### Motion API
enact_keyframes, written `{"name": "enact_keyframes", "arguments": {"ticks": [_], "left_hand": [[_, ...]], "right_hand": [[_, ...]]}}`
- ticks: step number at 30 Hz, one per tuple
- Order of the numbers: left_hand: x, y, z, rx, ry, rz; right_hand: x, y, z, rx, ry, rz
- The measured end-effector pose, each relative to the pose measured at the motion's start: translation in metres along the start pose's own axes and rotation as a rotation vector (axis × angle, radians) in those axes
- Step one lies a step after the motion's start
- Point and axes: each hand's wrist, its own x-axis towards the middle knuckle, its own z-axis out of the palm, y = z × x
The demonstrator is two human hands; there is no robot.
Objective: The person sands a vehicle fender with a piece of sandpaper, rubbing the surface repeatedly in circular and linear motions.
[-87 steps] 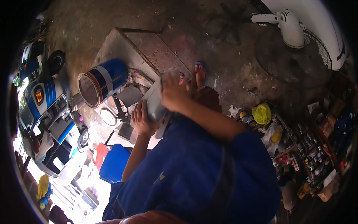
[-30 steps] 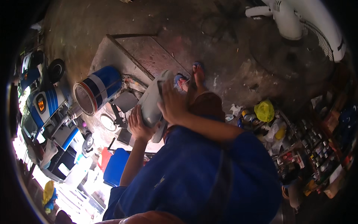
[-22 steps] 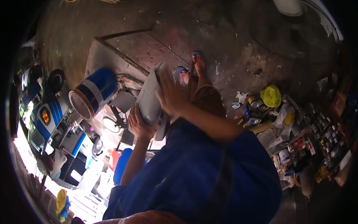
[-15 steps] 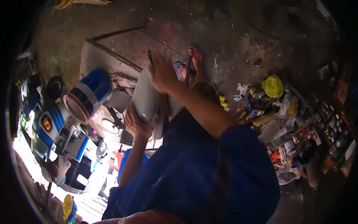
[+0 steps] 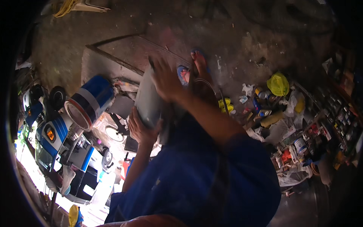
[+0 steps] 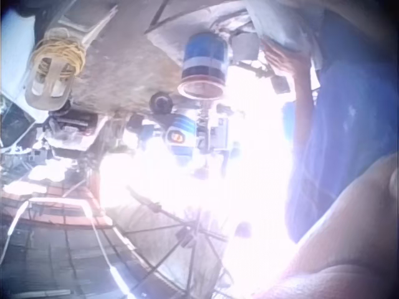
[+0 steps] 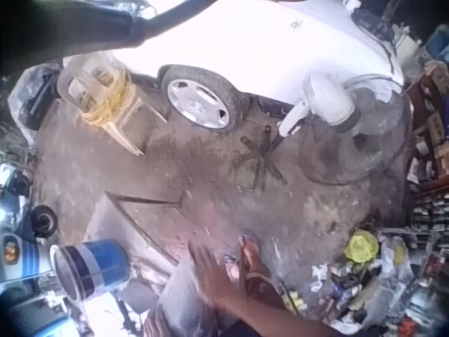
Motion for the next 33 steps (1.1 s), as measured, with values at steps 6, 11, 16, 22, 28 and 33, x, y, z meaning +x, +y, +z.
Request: {"name": "enact_keyframes", "arguments": {"ticks": [6,11,16,22,28,33], "left_hand": [[-0.001,-0.006,-0.002,0.033,-0.014,0.009],[0.008,0.008,0.0,0.014,0.001,0.039],[-0.003,-0.003,0.0,0.008,-0.034,-0.004],[0.003,0.001,0.004,0.027,-0.007,0.019],[-0.003,-0.003,0.002,0.029,-0.063,-0.002],[-0.003,-0.005,0.003,0.031,-0.044,-0.024]], "right_hand": [[-0.043,-0.009,0.019,0.265,0.092,-0.01],[0.034,0.055,0.026,0.435,0.077,-0.014],[-0.045,-0.005,0.015,0.194,0.141,-0.015],[0.008,0.028,0.017,0.526,0.056,0.031],[-0.005,0.026,0.022,0.472,0.069,0.013],[-0.033,0.019,0.043,0.748,0.171,0.085]]}}
